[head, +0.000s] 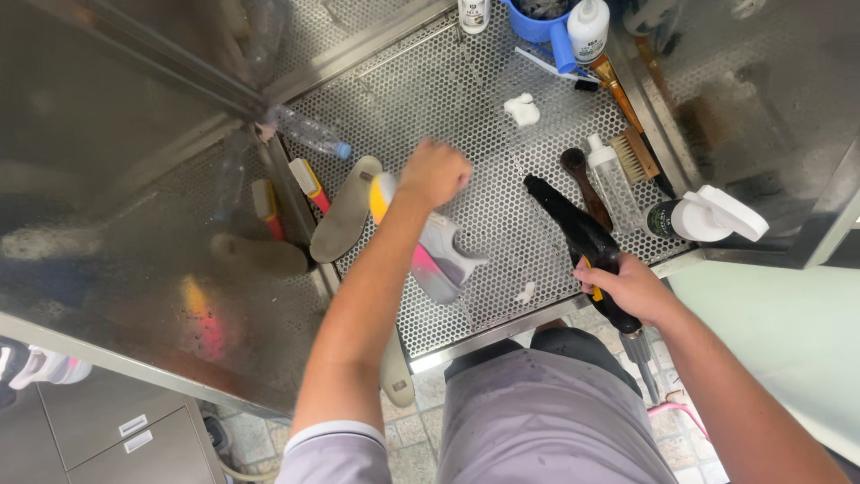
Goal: The person uses a high-pressure steam cleaner to clean a white sneaker with pink and yellow accents. They systematically direct the steam nozzle at the shoe's upper, sole, and interior, rotating the shoe to cover all surfaces. The person then rinses the shoe under a running tap in a stainless steel sink before returning to the steam station to treat a shoe insole.
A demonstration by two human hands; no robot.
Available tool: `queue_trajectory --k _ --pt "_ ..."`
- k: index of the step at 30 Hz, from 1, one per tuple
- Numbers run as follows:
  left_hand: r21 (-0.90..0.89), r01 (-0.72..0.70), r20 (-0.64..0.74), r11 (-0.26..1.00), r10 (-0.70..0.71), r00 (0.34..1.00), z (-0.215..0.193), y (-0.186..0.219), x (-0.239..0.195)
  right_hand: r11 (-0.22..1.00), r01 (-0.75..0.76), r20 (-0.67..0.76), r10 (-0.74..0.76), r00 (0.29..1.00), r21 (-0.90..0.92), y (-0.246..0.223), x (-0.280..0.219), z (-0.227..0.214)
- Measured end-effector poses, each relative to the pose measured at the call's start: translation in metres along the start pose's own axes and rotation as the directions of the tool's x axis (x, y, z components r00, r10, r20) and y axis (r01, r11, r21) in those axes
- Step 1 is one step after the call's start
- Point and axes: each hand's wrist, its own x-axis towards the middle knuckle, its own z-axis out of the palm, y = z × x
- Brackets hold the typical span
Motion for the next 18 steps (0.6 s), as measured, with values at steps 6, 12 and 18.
queue_trajectory --k 6,12,18 --pt "-0.539 0.686 -0.118 0.49 -0.85 0.514 -0.019 0.086 -0.081 0.997 -0.054 -0.01 0.055 0.998 0.059 0.018 -0.002 -0.006" --pt "-0.758 0.598 0.213 0.259 -0.769 0.603 0.069 0.099 -0.124 0.995 -0.095 -0.056 0.096 0.994 0.028 0.027 -0.002 -0.009" --pt "-0.869 0.086 -0.19 0.487 -0.488 0.852 0.099 -0.037 -0.077 1.0 0.004 0.038 -0.004 0.999 -0.006 0.018 -0.01 -0.018"
